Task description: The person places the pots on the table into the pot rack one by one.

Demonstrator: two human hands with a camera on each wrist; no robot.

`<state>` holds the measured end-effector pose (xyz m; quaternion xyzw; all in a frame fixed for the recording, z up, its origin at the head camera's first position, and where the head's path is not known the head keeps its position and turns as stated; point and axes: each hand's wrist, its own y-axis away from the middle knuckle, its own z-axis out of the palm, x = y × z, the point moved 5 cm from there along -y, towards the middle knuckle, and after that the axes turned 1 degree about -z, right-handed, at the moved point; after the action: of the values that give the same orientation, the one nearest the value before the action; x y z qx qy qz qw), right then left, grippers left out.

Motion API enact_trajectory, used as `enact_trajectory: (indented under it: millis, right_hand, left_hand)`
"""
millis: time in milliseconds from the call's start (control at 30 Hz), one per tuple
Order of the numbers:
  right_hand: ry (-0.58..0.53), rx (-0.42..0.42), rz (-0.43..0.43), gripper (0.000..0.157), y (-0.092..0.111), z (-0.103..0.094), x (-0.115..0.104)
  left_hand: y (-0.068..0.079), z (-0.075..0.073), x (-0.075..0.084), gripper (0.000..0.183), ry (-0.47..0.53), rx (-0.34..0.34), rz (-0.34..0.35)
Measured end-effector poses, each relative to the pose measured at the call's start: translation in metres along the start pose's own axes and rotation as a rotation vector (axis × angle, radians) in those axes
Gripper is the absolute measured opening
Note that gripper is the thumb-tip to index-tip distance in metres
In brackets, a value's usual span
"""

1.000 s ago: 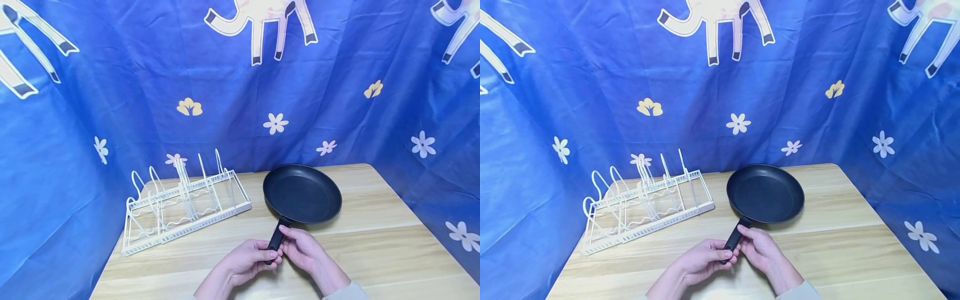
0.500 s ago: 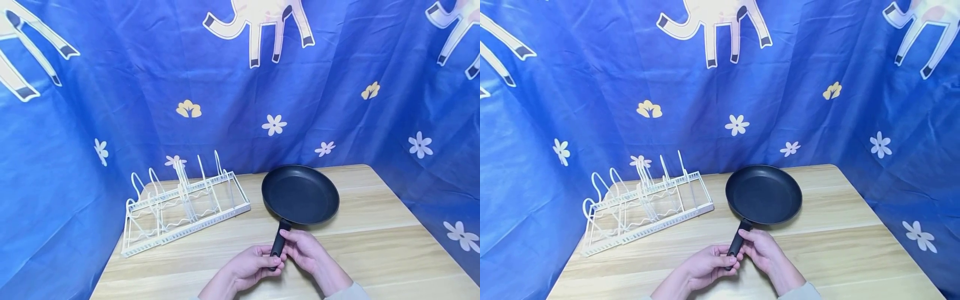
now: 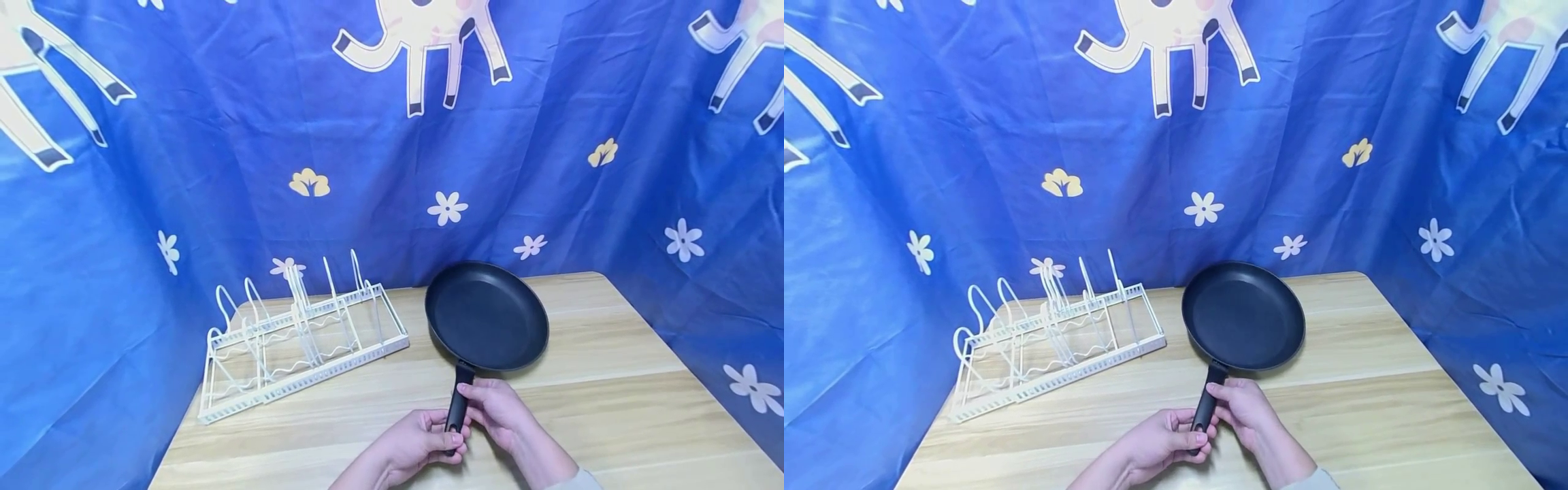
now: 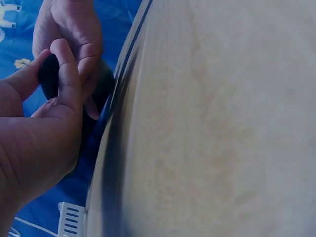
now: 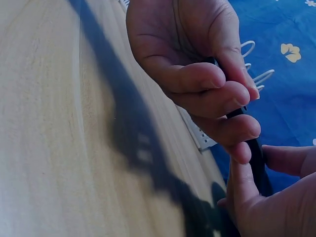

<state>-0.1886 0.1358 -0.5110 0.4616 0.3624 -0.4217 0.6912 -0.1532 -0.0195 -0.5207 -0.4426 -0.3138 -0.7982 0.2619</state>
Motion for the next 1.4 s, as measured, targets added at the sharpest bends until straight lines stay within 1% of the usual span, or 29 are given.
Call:
enact_trajectory:
  millis: [100,200,333,400,467,533,667,800,867,933,1000,1100,1233,1367,1400]
  right_hand:
    - [0.037,0.014,-0.016,0.005,0.002,0.002,-0.003]
    - [0.081,0.036,-0.026,0.008,0.003,0.004,-0.006]
    - [0.177,0.074,-0.039,0.018,0.006,0.005,-0.009]
    - [0.224,0.085,-0.053,0.025,0.007,0.006,-0.01]
    - [0.252,0.092,-0.064,0.029,0.008,0.007,-0.011]
    - [0.257,0.088,-0.076,0.03,0.01,0.008,-0.012]
    - [0.224,0.063,-0.092,0.02,0.012,0.01,-0.015]
    - [0.161,-0.002,-0.103,0.017,0.014,0.012,-0.018]
    - [0.127,-0.04,-0.104,0.019,0.016,0.013,-0.02]
    - [0.096,-0.083,-0.104,0.022,0.017,0.015,-0.021]
    - [0.072,-0.128,-0.103,0.027,0.019,0.017,-0.023]
    - [0.05,-0.199,-0.109,0.032,0.022,0.021,-0.024]
    - [0.046,-0.259,-0.132,0.041,0.025,0.025,-0.027]
    - [0.037,-0.288,-0.153,0.047,0.028,0.026,-0.029]
    - [0.03,-0.299,-0.154,0.047,0.029,0.027,-0.029]
  left_hand:
    - [0.001,0.002,-0.001,0.038,-0.031,0.032,0.015]
    - [0.001,0.006,-0.001,0.035,-0.069,0.058,0.04]
    - [0.002,0.013,0.001,0.027,-0.146,0.117,0.082]
    - [0.003,0.017,0.002,0.023,-0.185,0.148,0.09]
    - [0.006,0.02,0.003,0.023,-0.22,0.176,0.088]
    - [0.008,0.022,0.005,0.024,-0.259,0.195,0.086]
    - [0.014,0.027,0.011,0.024,-0.372,0.238,0.102]
    - [0.019,0.029,0.017,0.023,-0.5,0.27,0.125]
    - [0.021,0.03,0.018,0.025,-0.527,0.278,0.131]
    - [0.021,0.03,0.019,0.027,-0.538,0.272,0.143]
    - [0.022,0.029,0.019,0.031,-0.524,0.261,0.146]
    - [0.023,0.028,0.019,0.03,-0.509,0.224,0.149]
    - [0.027,0.025,0.021,0.026,-0.471,0.14,0.154]
    - [0.031,0.022,0.025,0.031,-0.443,0.021,0.169]
    - [0.032,0.021,0.026,0.035,-0.418,-0.01,0.168]
